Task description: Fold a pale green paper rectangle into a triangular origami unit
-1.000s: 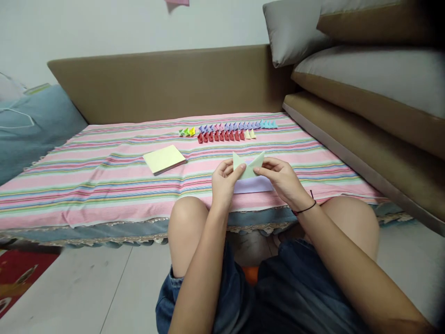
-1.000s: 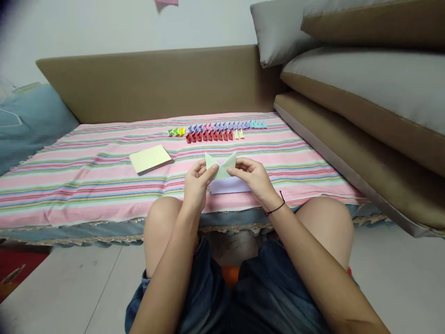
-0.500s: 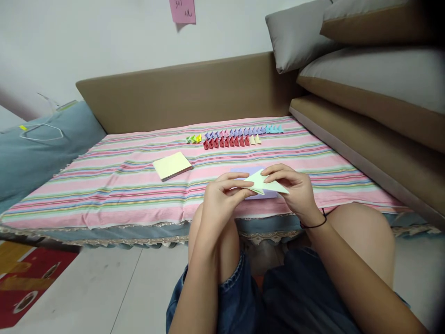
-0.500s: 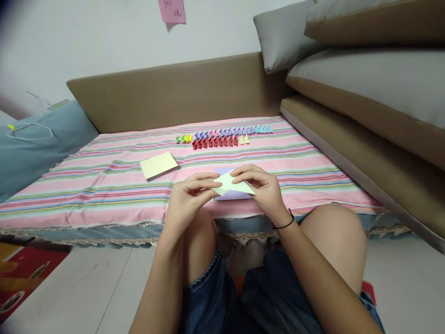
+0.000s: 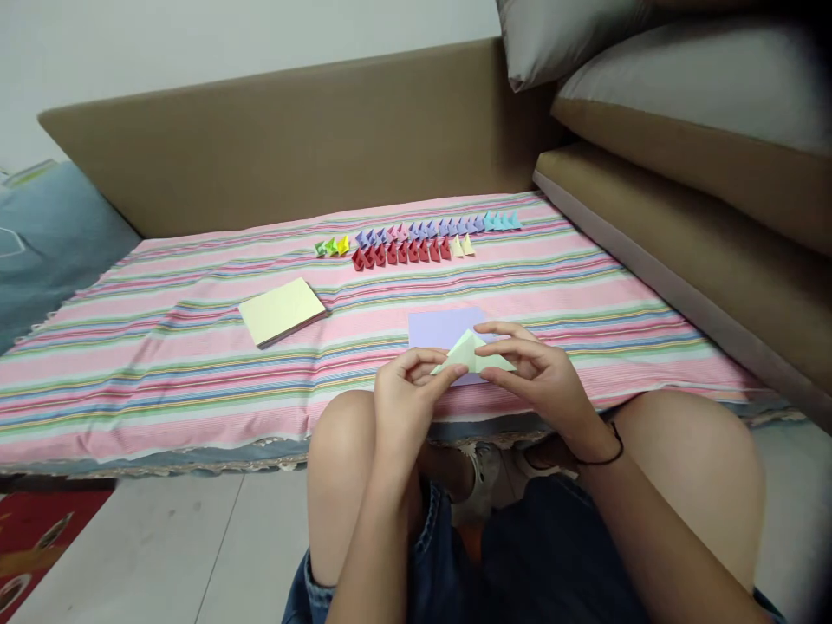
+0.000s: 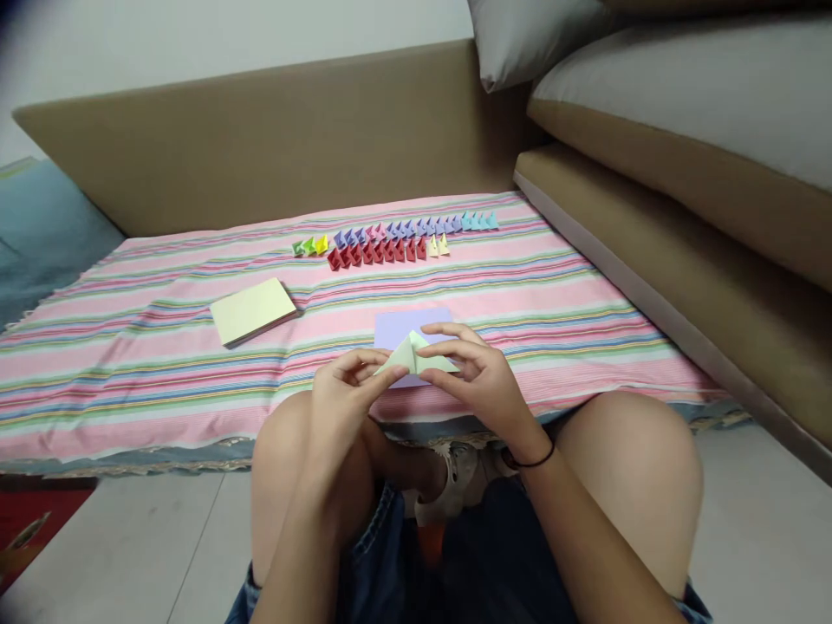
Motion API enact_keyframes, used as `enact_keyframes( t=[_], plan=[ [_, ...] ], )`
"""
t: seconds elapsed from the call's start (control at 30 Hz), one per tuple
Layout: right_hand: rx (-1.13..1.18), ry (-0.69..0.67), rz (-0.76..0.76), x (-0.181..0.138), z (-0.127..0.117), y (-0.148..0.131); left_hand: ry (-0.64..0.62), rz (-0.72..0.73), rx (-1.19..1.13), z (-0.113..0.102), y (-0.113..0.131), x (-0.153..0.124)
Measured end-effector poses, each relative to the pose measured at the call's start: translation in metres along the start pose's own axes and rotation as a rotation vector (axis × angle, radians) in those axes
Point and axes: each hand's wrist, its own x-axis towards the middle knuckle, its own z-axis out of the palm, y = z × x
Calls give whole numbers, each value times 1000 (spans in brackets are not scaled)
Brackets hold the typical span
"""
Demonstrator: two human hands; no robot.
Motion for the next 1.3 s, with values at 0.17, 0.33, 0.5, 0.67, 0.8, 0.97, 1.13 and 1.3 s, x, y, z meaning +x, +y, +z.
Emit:
enact_keyframes(
  t=[0.17, 0.33, 0.5, 0.67, 0.8, 0.97, 1.13, 1.3],
  plan=[
    [10, 118, 174, -3, 1, 2, 22, -102, 31, 8, -10, 4],
    [15, 138, 269, -6, 2, 4, 50, -205, 24, 12, -19, 2],
    [-25, 175, 376, -10, 6, 7, 36, -283, -1, 12, -25, 0],
    [121, 114, 478, -12, 3, 8, -26, -330, 82, 11, -25, -1],
    [159, 91, 529, -13, 1, 13, -42, -312, 122, 12, -26, -3],
    [174, 134, 579, -15, 2, 17, -64, -285, 189, 12, -28, -5],
    [162, 143, 585, -15, 2, 18, -84, -290, 200, 13, -28, -4],
    [150, 152, 594, -16, 1, 21, -66, -286, 165, 16, -28, -3]
  ],
)
